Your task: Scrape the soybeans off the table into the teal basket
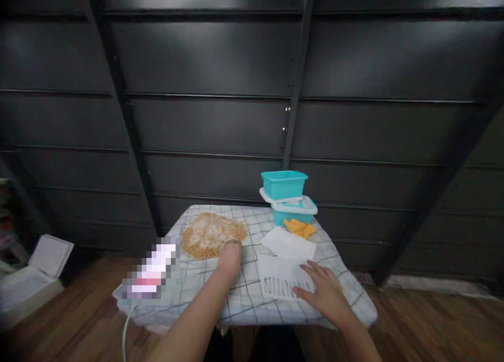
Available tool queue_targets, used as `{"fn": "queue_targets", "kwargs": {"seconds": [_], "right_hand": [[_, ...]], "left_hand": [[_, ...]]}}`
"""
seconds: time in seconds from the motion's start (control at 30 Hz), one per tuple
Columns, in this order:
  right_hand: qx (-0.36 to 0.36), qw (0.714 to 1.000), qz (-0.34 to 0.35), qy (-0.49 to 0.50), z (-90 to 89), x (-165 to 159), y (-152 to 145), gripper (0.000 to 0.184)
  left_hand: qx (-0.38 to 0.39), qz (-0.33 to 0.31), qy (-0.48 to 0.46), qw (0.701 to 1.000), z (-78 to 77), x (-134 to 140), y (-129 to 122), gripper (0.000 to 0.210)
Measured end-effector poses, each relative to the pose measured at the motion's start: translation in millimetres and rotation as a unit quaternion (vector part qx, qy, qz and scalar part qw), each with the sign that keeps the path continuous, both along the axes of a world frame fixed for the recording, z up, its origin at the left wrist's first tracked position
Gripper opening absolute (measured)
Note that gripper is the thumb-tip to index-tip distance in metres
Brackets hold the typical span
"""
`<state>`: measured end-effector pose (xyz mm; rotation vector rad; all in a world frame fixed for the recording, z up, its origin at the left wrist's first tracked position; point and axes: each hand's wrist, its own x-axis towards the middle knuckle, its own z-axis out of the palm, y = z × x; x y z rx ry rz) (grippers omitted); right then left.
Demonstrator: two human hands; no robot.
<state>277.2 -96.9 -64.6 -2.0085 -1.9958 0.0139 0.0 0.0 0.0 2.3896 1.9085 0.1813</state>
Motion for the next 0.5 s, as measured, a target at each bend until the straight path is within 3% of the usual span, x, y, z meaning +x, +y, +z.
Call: {"fn": "queue_targets", "kwargs": {"seconds": [0.17, 0.27, 0.5], "right_hand": [[0.001, 1.0, 0.011, 0.001, -1.6, 10, -3, 0.069], [0.017, 1.0, 0.018, 0.002, -9.2, 17, -1, 0.066], [0.089, 0.995, 0.048, -0.015, -48.9, 44, 16, 0.059]], "left_hand": [[0.016, -0.002, 0.001, 1.0, 30.3, -14, 15, 0.028], [0.027, -0.02, 0.001, 0.999, 38.7, -19, 24, 0.027], [0.064, -0.042, -0.029, 0.997, 22.2, -28, 41, 0.032]]}}
